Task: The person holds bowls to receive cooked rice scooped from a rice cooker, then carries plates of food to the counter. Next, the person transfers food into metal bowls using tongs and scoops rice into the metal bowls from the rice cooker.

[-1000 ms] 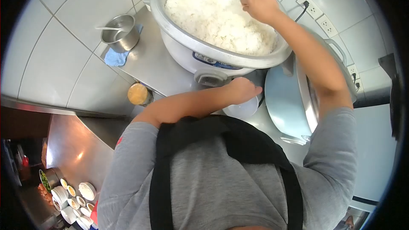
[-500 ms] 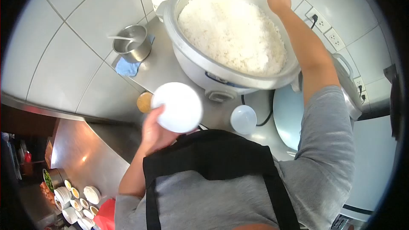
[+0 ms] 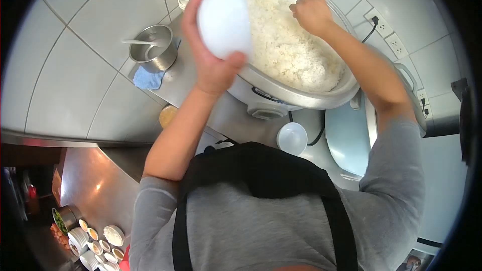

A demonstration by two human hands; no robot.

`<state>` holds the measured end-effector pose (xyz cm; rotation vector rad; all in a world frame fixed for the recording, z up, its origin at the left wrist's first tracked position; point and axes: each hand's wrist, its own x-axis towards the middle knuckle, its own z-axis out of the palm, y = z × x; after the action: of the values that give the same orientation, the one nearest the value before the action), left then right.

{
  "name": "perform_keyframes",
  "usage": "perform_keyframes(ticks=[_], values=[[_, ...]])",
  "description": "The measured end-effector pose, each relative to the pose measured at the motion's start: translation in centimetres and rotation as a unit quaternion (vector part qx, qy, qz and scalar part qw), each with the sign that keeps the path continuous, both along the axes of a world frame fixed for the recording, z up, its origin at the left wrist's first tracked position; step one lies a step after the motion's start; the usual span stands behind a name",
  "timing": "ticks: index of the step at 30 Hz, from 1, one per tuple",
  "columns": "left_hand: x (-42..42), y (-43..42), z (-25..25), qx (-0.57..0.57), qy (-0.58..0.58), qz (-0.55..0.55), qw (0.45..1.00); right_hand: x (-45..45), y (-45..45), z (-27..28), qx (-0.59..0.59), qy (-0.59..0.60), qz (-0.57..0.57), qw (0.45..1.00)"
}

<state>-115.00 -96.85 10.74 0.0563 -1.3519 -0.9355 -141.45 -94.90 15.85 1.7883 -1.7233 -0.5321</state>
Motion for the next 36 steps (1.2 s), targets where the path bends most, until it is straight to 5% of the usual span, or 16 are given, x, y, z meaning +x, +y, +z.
perform_keyframes(ticks=[19,27,29,35,36], values=[[-1.5,0.2,-0.1,0.009,0.068,-0.018,0.997,5.9,6.5,0.8,-0.051,-0.232,0.056,0.970],[-1.5,0.1,-0.2,-0.007,0.023,0.018,1.000,7.4,7.1,1.4,0.037,-0.331,0.004,0.943],[-1.5,0.2,-0.1,0.002,0.007,0.025,1.000,6.8,7.2,1.7,0.063,-0.386,-0.012,0.920],[-1.4,0.0,0.8,0.038,-0.014,0.035,0.999,0.1,4.2,-2.0,0.223,-0.713,-0.082,0.660],[-1.3,-0.3,1.5,0.046,-0.015,0.041,0.998,-0.2,4.2,-1.2,0.211,-0.724,-0.077,0.652]])
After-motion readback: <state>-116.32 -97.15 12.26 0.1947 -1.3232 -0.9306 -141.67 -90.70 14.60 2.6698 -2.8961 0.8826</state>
